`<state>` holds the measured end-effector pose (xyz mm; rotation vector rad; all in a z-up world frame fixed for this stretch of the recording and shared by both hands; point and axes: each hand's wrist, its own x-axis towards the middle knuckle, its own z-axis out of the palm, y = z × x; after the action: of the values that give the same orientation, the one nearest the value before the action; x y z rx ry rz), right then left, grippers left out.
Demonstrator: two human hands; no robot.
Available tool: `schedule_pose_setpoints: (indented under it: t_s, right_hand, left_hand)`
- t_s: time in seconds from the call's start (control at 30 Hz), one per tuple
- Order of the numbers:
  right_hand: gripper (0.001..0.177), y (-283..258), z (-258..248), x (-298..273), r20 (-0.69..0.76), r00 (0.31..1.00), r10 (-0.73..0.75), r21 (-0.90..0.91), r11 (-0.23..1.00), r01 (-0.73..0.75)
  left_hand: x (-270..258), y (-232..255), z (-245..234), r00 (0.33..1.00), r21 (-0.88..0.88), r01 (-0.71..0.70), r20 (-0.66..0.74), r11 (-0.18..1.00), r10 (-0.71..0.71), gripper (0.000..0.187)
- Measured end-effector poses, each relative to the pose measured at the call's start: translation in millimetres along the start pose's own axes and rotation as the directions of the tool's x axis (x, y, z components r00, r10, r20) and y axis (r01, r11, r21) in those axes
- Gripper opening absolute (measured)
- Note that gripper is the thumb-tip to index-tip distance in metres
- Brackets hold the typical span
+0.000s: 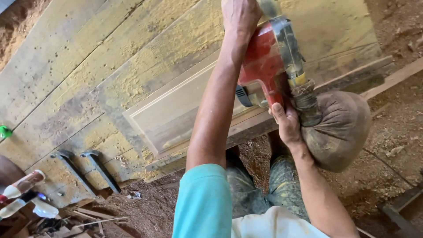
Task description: Using a power belt sander to smooth the surface of a wooden panel on a workbench.
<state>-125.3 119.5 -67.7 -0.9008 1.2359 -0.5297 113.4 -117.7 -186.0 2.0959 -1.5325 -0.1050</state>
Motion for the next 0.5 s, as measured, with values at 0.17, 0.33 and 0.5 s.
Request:
schedule_pose_setpoints:
  t_s: [0.17,0.33,0.5]
  right_hand:
    - [0.069,8,66,-26,0.107,0.992,-0.072,-0.123,0.989,0.085]
    - [0.078,26,125,-50,0.179,0.984,-0.025,-0.215,0.975,0.064]
    - [0.078,50,187,-74,0.292,0.956,-0.032,-0.224,0.969,0.101]
  left_hand:
    - [-28,-46,-82,0.978,-0.056,0.139,0.167,0.989,-0.128,0.028]
    - [-75,-110,-163,0.990,0.017,0.111,0.085,0.994,-0.112,0.023]
    - [-134,-192,-228,0.980,0.063,0.200,0.001,0.978,-0.201,0.024]
